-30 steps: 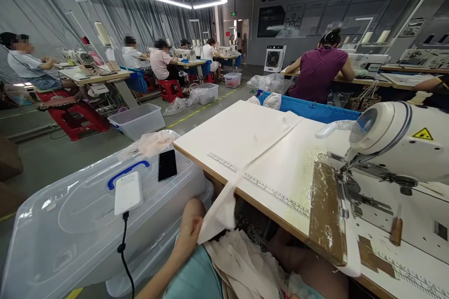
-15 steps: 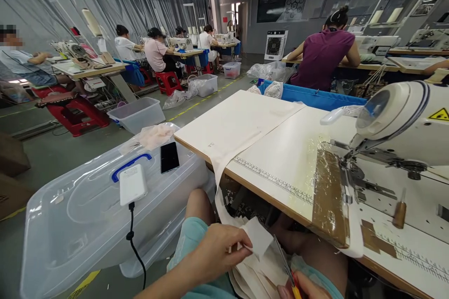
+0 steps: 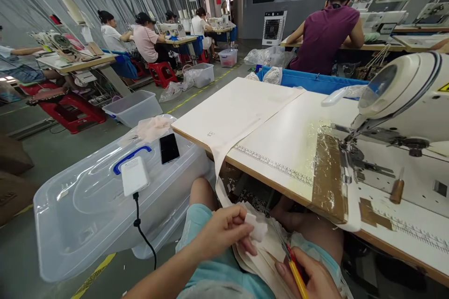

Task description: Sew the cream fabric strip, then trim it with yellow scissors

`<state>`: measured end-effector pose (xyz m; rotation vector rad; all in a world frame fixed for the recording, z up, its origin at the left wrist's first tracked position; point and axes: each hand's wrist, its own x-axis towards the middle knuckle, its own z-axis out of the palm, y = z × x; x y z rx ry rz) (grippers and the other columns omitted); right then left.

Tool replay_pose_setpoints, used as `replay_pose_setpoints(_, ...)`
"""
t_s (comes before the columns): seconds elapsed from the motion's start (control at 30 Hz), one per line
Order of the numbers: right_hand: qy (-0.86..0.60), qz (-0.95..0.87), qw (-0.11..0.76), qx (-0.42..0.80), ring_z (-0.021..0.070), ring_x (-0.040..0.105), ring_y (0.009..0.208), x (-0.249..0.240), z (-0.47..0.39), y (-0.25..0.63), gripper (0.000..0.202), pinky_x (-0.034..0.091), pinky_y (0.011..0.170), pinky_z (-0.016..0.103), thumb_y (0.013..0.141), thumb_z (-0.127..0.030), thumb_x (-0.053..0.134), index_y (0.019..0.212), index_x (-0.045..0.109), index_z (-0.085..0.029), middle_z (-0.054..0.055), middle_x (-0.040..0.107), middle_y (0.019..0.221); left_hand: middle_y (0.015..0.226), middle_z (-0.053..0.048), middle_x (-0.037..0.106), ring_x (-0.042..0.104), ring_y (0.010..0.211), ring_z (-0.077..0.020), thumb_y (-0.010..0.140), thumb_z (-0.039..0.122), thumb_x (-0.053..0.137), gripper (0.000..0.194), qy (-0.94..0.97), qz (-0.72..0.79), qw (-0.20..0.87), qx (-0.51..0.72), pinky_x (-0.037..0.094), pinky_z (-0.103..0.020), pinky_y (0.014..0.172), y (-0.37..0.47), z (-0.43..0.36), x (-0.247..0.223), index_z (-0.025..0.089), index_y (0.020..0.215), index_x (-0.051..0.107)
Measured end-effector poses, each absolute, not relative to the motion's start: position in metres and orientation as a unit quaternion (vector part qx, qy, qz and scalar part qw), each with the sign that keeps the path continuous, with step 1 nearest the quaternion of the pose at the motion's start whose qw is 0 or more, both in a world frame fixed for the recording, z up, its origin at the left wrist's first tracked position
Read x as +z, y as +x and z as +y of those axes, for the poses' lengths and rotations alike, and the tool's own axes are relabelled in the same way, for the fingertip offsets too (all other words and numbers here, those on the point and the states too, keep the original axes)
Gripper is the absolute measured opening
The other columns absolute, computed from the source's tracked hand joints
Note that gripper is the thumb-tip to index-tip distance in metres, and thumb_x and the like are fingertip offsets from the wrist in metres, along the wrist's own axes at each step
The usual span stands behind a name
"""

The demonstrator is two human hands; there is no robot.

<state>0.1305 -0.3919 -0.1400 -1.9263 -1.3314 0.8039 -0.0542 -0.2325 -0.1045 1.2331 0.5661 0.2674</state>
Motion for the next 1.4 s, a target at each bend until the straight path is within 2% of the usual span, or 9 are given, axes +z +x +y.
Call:
replay_pose_setpoints(0.1,-0.714,-0.541,0.304,0.324,0.0152,0.051,0.049,-0.136,-0.395,0.133,0.037,0.042,0.046,0.024,0.086,-0.052,0.057,0.063,0.049,-0.024,-0.003,0.051,0.055,0.065,-0.004,0.07,0.073,0.066,-0.0192,0.071,0.063,0.071,0.052,0.5,0.273,0.814,0.112,0.052,-0.022,0.059,-0.051,-0.231,-0.113,0.015,0.084,0.056)
replay_pose_setpoints(0.4,-0.682,-0.516,0.214,0.472,0.0148,0.043,0.061,-0.11,-0.403,0.124,0.039,0.037,0.055,0.027,0.094,-0.056,0.047,0.072,0.043,-0.023,-0.004,0.04,0.068,0.065,-0.006,0.073,0.073,0.062,-0.0189,0.061,0.059,0.082,0.053,0.45,0.279,0.848,0.038,0.053,-0.022,0.056,-0.061,-0.235,-0.127,0.013,0.078,0.063)
replay_pose_setpoints(0.63,-0.657,-0.541,0.145,0.505,0.0135,0.035,0.061,-0.107,-0.385,0.131,0.042,0.028,0.057,0.027,0.091,-0.055,0.054,0.07,0.036,-0.023,-0.006,0.033,0.069,0.068,-0.009,0.074,0.073,0.067,-0.0199,0.062,0.056,0.083,0.05,0.444,0.3,0.844,0.028,0.054,-0.025,0.064,-0.067,-0.232,-0.127,0.012,0.078,0.065)
replay_pose_setpoints(0.83,-0.626,-0.559,0.107,0.533,0.0128,0.032,0.06,-0.122,-0.365,0.144,0.046,0.026,0.055,0.027,0.089,-0.059,0.054,0.067,0.034,-0.023,-0.006,0.032,0.066,0.069,-0.01,0.074,0.073,0.068,-0.0202,0.063,0.058,0.082,0.05,0.429,0.31,0.848,0.015,0.056,-0.028,0.068,-0.063,-0.225,-0.136,0.013,0.072,0.061)
replay_pose_setpoints(1.0,-0.63,-0.581,0.087,0.508,0.0138,0.039,0.059,-0.129,-0.359,0.152,0.049,0.028,0.054,0.027,0.089,-0.064,0.048,0.066,0.037,-0.023,-0.005,0.037,0.064,0.066,-0.007,0.074,0.073,0.065,-0.0199,0.063,0.059,0.08,0.049,0.432,0.327,0.841,-0.006,0.056,-0.026,0.064,-0.055,-0.218,-0.141,0.014,0.075,0.064)
replay_pose_setpoints(1.13,-0.677,-0.596,0.045,0.43,0.0165,0.046,0.058,-0.128,-0.358,0.15,0.049,0.029,0.053,0.028,0.09,-0.067,0.044,0.067,0.04,-0.024,-0.002,0.047,0.062,0.065,-0.006,0.073,0.073,0.064,-0.0196,0.066,0.056,0.079,0.045,0.445,0.335,0.83,-0.023,0.055,-0.025,0.062,-0.049,-0.213,-0.142,0.014,0.074,0.065)
replay_pose_setpoints(1.4,-0.718,-0.61,0.017,0.334,0.0181,0.052,0.052,-0.129,-0.358,0.147,0.045,0.025,0.05,0.028,0.089,-0.061,0.05,0.064,0.04,-0.025,0.0,0.056,0.059,0.065,-0.006,0.073,0.072,0.064,-0.0203,0.067,0.056,0.078,0.044,0.441,0.341,0.83,-0.026,0.055,-0.026,0.063,-0.045,-0.211,-0.148,0.015,0.076,0.064)
